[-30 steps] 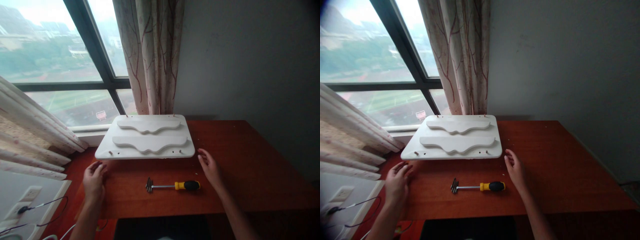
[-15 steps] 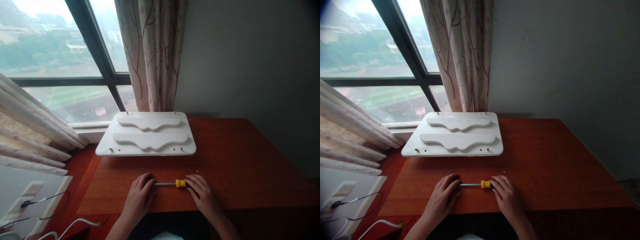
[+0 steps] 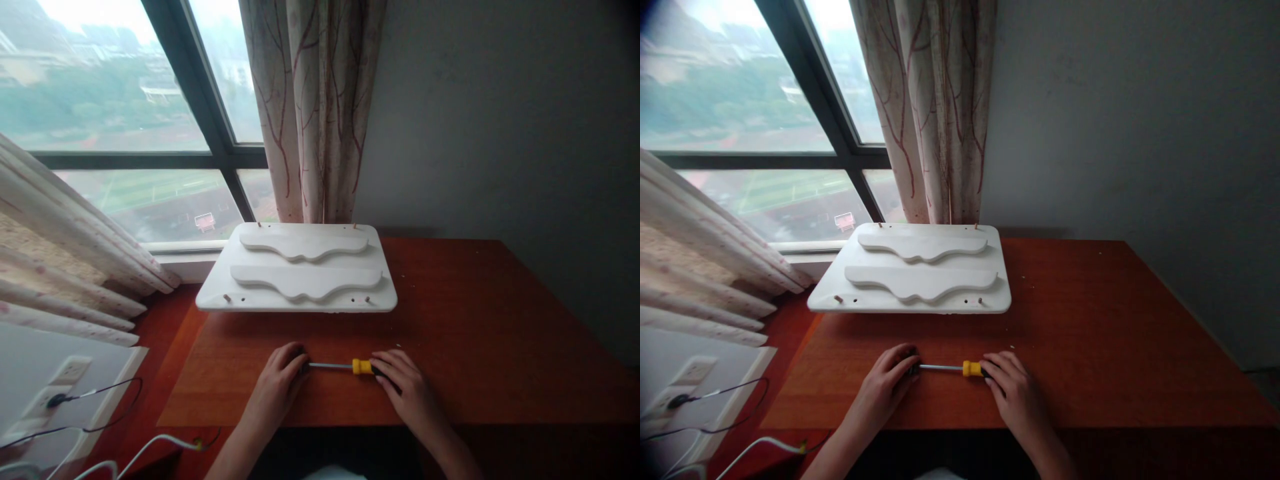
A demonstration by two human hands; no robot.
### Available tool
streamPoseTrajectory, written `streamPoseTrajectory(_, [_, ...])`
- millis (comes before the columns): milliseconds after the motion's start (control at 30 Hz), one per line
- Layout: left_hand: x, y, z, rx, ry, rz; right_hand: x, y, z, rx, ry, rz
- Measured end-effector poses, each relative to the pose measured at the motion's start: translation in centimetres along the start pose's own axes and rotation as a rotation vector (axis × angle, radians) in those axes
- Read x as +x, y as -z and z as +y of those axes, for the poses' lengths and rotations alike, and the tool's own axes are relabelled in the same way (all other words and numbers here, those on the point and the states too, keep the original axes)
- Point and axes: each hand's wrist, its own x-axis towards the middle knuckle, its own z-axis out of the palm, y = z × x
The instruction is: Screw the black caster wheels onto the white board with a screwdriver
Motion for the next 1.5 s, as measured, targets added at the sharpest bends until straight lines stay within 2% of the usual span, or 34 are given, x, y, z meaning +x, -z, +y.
streamPoseTrajectory(167, [-0.1,1.6,-3.0,0.101,0.027,0.057,3.0,-2.7,-2.1,0.022,0.035,-0.026])
streamPoseTrajectory(333, [-0.1,4.1,-6.8,0.223,0.147,0.098,7.4,-6.1,-5.2,0.046,0.055,-0.082])
streamPoseTrajectory(467, [0.5,5.5,-9.0,0.24,0.207,0.113,10.1,-8.4,-6.8,0.087,0.047,-0.109])
streamPoseTrajectory(600, [0.9,6.0,-10.3,0.226,0.232,0.112,11.1,-9.5,-7.2,0.103,0.05,-0.109])
streamPoseTrajectory(733, [0.9,6.0,-10.7,0.212,0.239,0.115,11.3,-9.7,-7.1,0.109,0.066,-0.116])
streamPoseTrajectory(1033, [0.4,5.5,-10.4,0.305,0.182,0.16,10.8,-9.7,-6.0,0.148,0.033,-0.045])
streamPoseTrajectory(1167, [0.2,5.2,-9.3,0.331,0.175,0.235,9.5,-8.9,-5.0,0.169,0.024,0.021])
streamPoseTrajectory(1333, [0.1,3.9,-5.9,0.243,0.212,0.328,7.2,-7.1,-4.1,0.204,0.017,0.114])
streamPoseTrajectory(1433, [0.2,2.7,-3.0,0.078,0.194,0.29,6.1,-6.4,-3.8,0.216,-0.028,0.135])
streamPoseTrajectory(1500, [0.7,1.9,-1.0,-0.091,0.176,0.225,5.7,-6.1,-3.5,0.247,-0.08,0.142])
